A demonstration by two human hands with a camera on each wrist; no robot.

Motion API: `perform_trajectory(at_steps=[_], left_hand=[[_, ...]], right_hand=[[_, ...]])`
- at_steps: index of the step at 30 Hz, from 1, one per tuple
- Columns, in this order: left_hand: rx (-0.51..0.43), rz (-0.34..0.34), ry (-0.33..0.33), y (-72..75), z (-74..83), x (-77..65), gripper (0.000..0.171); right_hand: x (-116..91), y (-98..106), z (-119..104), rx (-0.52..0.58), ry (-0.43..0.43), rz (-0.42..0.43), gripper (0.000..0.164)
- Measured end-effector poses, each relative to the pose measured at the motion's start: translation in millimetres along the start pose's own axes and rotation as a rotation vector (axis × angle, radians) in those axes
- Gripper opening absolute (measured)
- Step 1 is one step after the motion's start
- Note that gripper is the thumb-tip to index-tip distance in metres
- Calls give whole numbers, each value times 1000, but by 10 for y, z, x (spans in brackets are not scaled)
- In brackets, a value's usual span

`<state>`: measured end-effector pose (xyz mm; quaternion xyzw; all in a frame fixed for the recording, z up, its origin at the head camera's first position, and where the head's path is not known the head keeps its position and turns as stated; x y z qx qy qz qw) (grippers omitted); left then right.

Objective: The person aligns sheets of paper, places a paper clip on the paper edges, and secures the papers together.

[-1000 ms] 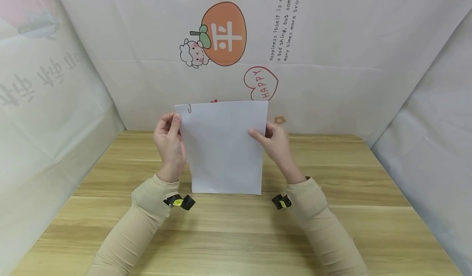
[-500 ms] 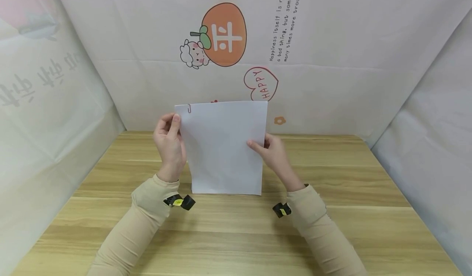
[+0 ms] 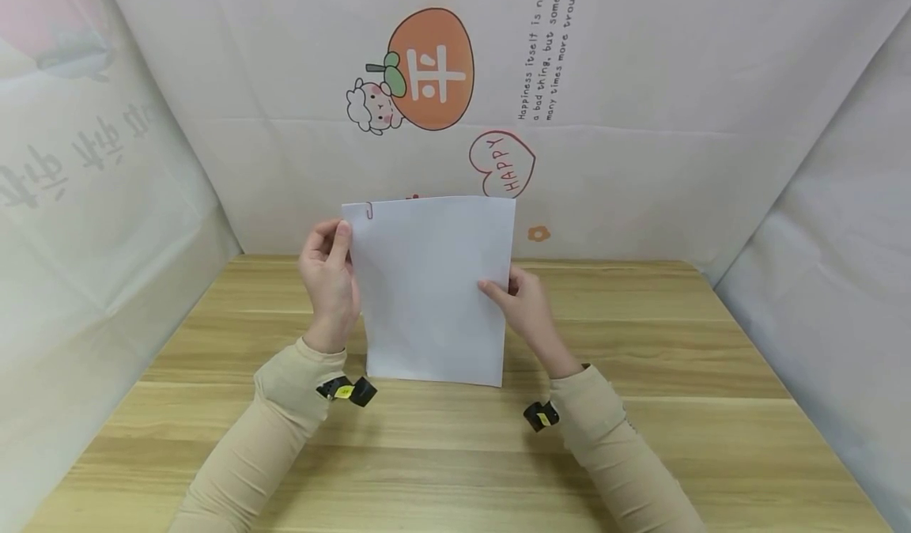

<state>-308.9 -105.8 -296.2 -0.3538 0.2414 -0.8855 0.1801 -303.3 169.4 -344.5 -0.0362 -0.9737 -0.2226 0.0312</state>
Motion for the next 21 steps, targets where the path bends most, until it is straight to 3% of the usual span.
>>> perform_trajectory(at_steps=[6, 13, 21], left_hand=[[18, -32, 54, 32, -89, -33, 14], [205, -137, 138, 132, -240, -91, 21], [256, -225, 197, 203, -343, -134, 22]], right_hand=[[-5, -11, 24, 12, 7, -8, 38], [21, -5, 55, 32, -10, -27, 38], [26, 13, 88, 16, -32, -19, 38]])
Point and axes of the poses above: each hand's wrist, its own x-axis towards the middle knuckle, its own y-axis out of the back of the hand, z = x × y, the point moved 7 cm from there along x, towards the middle knuckle, and after that the axes turned 10 degrees about -y, right-handed, at the moved point
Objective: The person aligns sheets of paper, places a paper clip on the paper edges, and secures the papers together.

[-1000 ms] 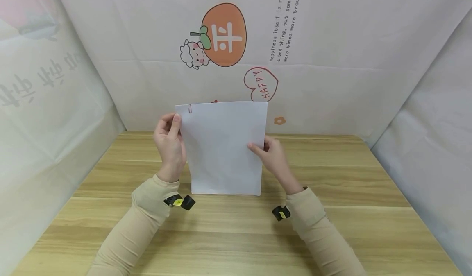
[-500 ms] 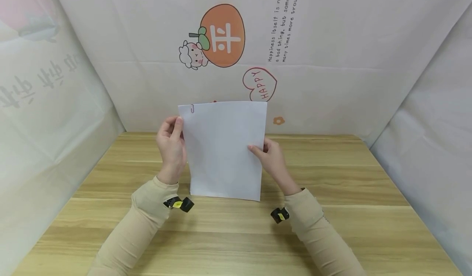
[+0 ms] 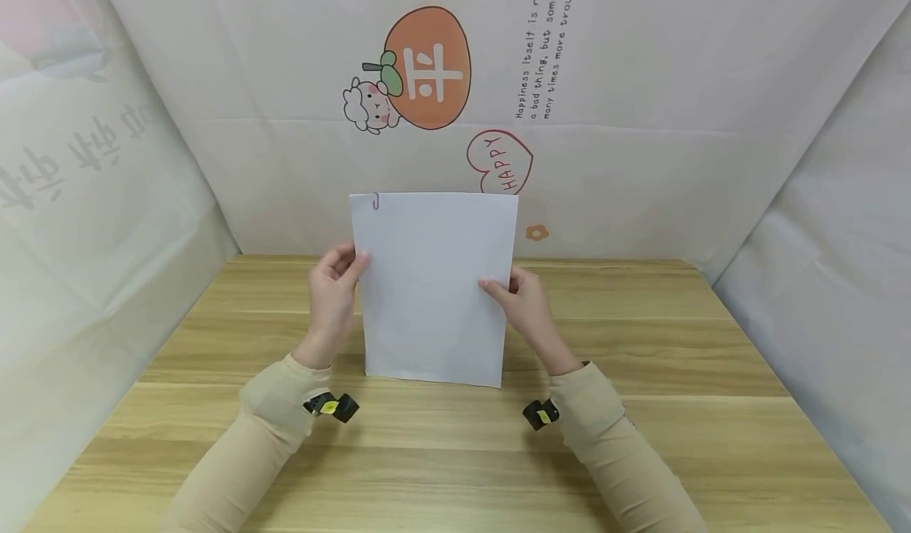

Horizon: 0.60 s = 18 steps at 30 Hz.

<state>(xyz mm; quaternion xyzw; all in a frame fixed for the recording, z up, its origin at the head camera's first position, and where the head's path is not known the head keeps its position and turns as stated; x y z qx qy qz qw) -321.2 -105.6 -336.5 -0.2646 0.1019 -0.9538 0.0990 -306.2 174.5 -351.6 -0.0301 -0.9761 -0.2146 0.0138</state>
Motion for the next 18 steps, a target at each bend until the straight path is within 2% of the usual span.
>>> perform_trajectory(at_steps=[8, 14, 18], left_hand=[[141, -107, 78, 62, -123, -64, 22], [176, -173, 90, 94, -175, -108, 23], [186, -205, 121, 106, -217, -141, 24]], right_hand=[[-3, -1, 14, 29, -28, -24, 43], [7, -2, 40, 37, -31, -36, 44], [26, 5, 72, 28, -52, -39, 44]])
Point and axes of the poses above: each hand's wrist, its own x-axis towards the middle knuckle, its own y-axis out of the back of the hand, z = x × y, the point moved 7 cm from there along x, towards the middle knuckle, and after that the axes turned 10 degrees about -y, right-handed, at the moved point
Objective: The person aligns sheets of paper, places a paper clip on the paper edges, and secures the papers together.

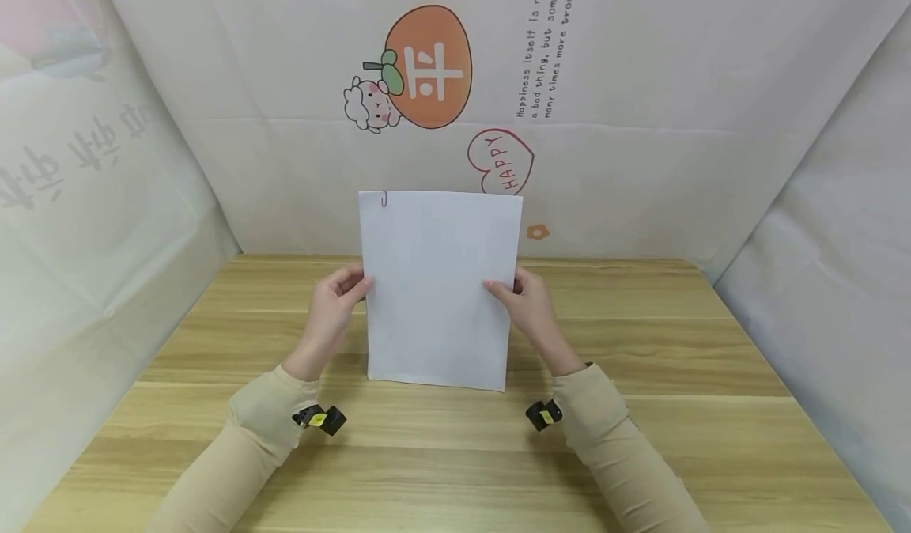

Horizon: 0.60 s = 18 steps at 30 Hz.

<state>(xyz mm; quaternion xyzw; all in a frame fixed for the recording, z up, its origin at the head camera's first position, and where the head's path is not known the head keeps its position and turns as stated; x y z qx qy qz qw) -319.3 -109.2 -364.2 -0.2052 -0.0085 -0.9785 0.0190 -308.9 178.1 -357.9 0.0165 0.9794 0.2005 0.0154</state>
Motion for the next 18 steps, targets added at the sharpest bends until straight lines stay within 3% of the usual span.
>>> perform_trajectory(at_steps=[6, 18], left_hand=[[65, -38, 38, -11, -65, -66, 22], [120, -31, 48, 4, -98, -104, 19]], right_hand=[[-7, 14, -3, 1, -6, -1, 46], [15, 37, 49, -1, -40, 3, 51]])
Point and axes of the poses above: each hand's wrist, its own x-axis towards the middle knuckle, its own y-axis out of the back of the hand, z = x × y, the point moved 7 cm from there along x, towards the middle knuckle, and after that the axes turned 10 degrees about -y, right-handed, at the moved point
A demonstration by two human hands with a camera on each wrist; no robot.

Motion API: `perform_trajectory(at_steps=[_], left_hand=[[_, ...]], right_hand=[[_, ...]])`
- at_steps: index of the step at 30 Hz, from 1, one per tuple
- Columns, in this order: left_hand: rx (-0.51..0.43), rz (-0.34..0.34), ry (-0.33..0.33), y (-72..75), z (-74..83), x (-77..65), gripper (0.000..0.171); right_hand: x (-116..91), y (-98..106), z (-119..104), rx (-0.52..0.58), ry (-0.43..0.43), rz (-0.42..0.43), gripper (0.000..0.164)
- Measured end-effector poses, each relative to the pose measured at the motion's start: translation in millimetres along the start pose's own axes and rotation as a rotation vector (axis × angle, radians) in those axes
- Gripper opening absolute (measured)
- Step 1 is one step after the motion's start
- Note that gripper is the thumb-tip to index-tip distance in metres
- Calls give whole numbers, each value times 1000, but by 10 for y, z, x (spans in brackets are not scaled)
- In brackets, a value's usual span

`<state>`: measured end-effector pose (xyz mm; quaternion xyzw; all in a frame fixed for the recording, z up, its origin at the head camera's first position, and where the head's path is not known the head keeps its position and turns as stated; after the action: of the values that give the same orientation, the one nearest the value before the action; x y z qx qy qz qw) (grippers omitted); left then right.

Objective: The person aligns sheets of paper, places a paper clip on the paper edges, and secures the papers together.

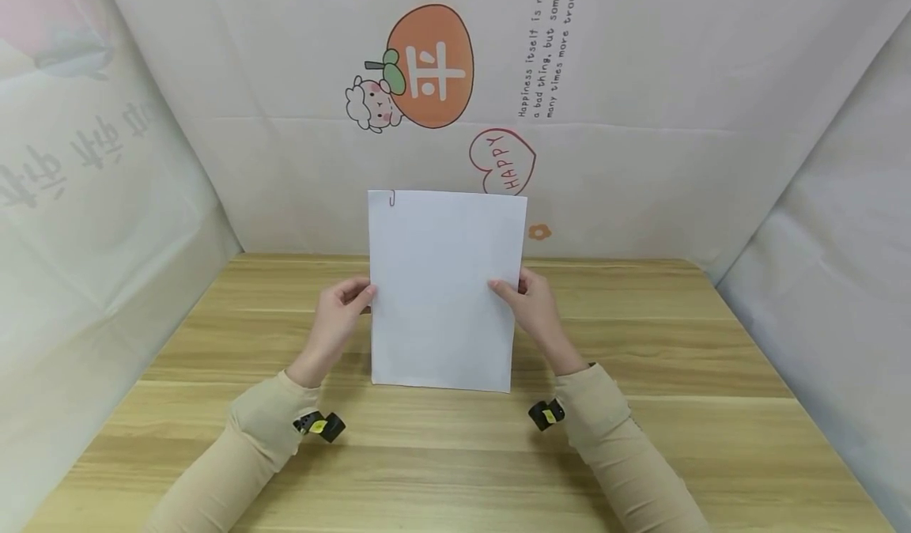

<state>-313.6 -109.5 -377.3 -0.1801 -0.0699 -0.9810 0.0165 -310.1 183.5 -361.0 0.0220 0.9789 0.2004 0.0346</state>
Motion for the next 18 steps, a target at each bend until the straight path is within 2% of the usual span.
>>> perform_trajectory(at_steps=[10, 18], left_hand=[[-18, -3, 14, -58, -30, 13, 20], [-24, -24, 57, -127, -115, 52, 22]], right_hand=[[50, 43, 60, 0, -2, 5, 51], [87, 72, 115, 1, -22, -41, 49]])
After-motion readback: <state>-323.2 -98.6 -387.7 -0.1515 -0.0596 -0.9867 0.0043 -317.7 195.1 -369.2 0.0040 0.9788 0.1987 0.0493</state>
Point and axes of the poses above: each hand's wrist, its own x-axis towards the middle knuckle, its own y-axis out of the back of the hand, z = x × y, the point moved 7 cm from there along x, towards the middle knuckle, and after that the axes turned 10 degrees about -y, right-handed, at the moved point
